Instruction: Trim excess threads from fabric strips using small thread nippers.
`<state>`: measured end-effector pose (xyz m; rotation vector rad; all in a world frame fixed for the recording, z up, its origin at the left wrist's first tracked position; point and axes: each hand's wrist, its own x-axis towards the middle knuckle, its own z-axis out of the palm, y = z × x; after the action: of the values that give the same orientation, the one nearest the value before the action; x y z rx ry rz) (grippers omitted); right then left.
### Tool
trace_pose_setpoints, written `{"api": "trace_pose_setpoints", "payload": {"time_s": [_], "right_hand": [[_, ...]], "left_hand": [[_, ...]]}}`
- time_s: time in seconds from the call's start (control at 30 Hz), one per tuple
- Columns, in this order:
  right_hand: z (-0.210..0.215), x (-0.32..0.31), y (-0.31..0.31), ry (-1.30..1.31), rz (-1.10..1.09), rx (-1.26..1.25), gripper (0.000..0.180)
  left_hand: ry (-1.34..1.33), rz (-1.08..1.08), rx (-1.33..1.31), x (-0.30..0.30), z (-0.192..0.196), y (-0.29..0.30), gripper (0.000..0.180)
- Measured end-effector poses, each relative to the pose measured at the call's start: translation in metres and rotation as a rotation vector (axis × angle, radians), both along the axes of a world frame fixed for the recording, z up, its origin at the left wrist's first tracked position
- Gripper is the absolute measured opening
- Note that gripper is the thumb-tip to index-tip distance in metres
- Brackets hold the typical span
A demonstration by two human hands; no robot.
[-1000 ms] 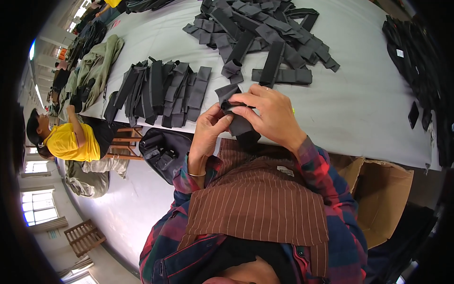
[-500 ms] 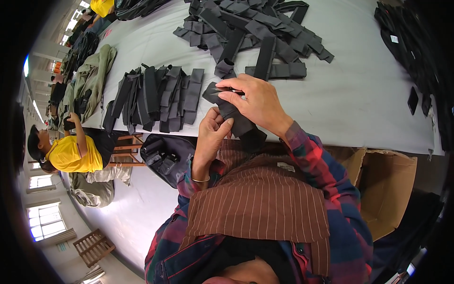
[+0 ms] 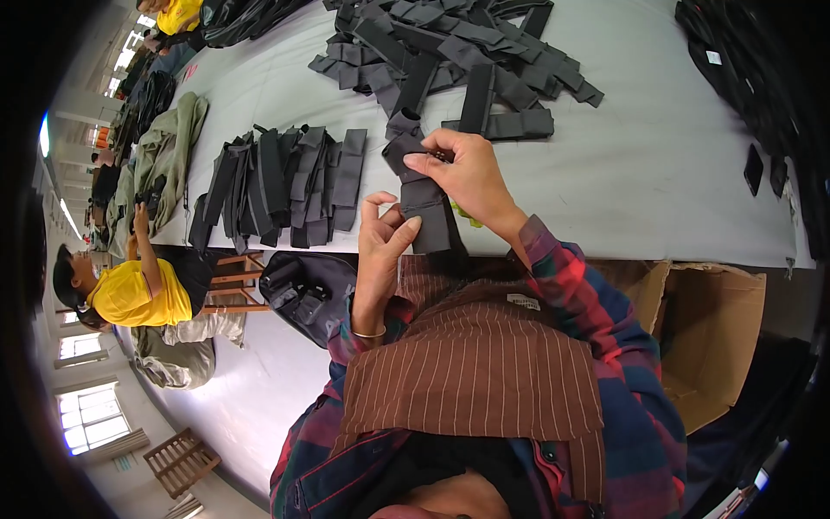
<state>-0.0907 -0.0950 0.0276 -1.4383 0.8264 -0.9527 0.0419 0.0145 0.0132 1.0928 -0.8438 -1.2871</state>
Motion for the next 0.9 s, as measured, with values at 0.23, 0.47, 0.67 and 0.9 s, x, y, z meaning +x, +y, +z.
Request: {"api": "trace_pose_setpoints", "payload": {"time_s": [0.23,0.47,0.67,0.9], "right_hand": [[0.003,0.000,0.000,-0.118,0.004,0.059,0.019],[0.020,-0.011,0.006,0.026,0.048,0.035,0.022],[0.021,-0.032,0.022,0.133,-0.074,-0.267,0.021],[0.024,-0.036,0.025,0.484,-0.061,-0.821,0.014]], "left_hand": [[-0.304,-0.230,-0.009,0.001,0.017,-0.002,0.053],[-0.112,-0.151,0.041,0.003,0.016,-0.004,0.058],[-0.061,-0.087,0.037,0.010,0.012,-0.005,0.056],[-0.108,-0.083,0.029,0.007,0.017,-0.006,0.054]]}}
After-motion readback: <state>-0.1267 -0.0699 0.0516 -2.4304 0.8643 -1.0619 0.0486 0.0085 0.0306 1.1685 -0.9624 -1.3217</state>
